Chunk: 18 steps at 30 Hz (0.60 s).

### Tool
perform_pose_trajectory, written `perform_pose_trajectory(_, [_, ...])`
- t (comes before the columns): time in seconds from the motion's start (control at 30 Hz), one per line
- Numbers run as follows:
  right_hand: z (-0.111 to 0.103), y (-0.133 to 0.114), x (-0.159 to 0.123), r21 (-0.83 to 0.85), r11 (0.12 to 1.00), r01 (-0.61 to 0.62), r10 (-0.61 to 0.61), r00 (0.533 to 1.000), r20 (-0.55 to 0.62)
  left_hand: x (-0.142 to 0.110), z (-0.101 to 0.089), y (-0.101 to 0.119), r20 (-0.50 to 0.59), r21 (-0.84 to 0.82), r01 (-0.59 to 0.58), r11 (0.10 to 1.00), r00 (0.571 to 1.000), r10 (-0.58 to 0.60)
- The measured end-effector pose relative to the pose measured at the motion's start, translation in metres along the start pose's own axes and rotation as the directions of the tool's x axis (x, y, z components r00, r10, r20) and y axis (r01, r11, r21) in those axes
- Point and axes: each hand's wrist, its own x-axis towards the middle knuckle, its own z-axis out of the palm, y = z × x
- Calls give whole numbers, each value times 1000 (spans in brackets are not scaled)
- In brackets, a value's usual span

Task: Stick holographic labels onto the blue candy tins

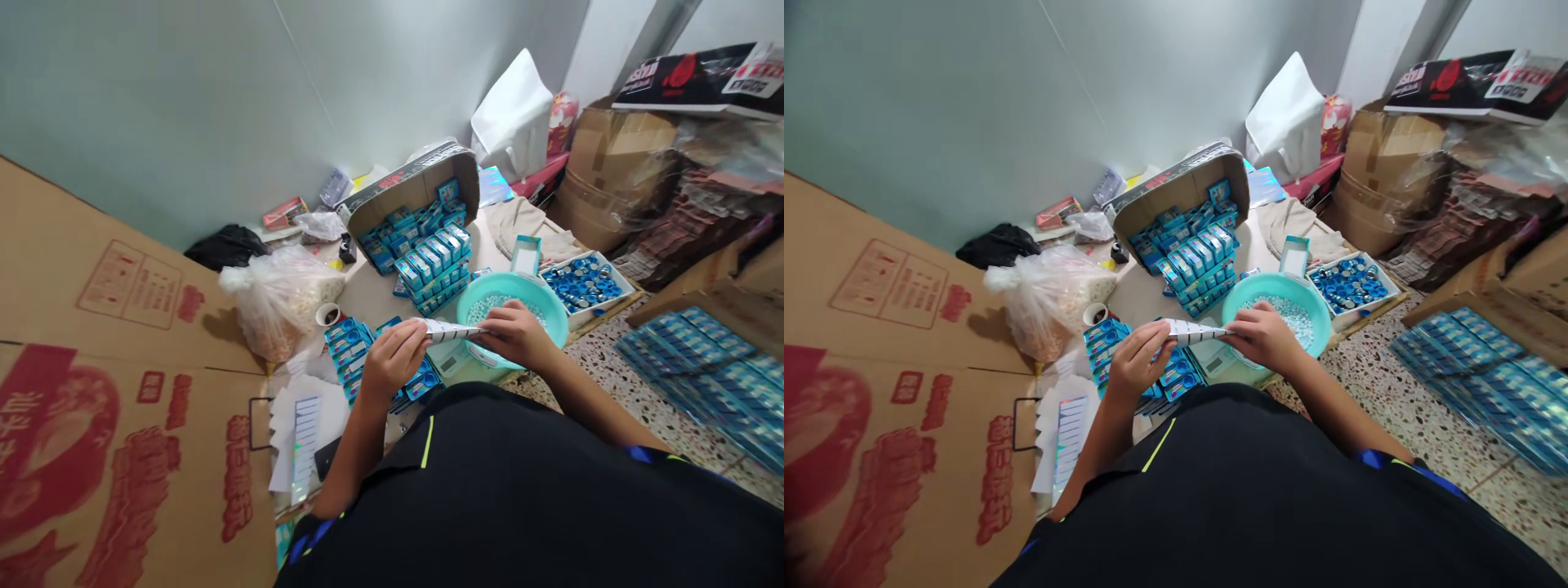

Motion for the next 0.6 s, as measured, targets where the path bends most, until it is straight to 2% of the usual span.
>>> perform_pose_trajectory(0.1, [2, -5, 8, 39, 997, 59, -59, 998, 3, -3, -9, 0, -34, 29, -6, 1000, 999, 7])
perform_pose_trajectory(0.3, [4, -18, 17, 97, 994, 51, -52, 999, 10, -14, -19, -7, -50, 67, 44, 997, 998, -41])
perform_pose_trajectory(0.4, [3, -25, 20, 99, 994, 53, -52, 999, -13, -11, -22, -7, -132, 171, -41, 984, 989, 64])
perform_pose_trajectory(0.5, [1, -31, 22, 106, 994, -2, 11, 996, -84, -9, -23, -7, -185, 289, -93, 953, 971, 150])
perform_pose_trajectory(0.6, [-1, -30, 23, 192, 974, -121, 150, 979, -141, -15, -19, -6, -102, 161, -99, 982, 988, 116])
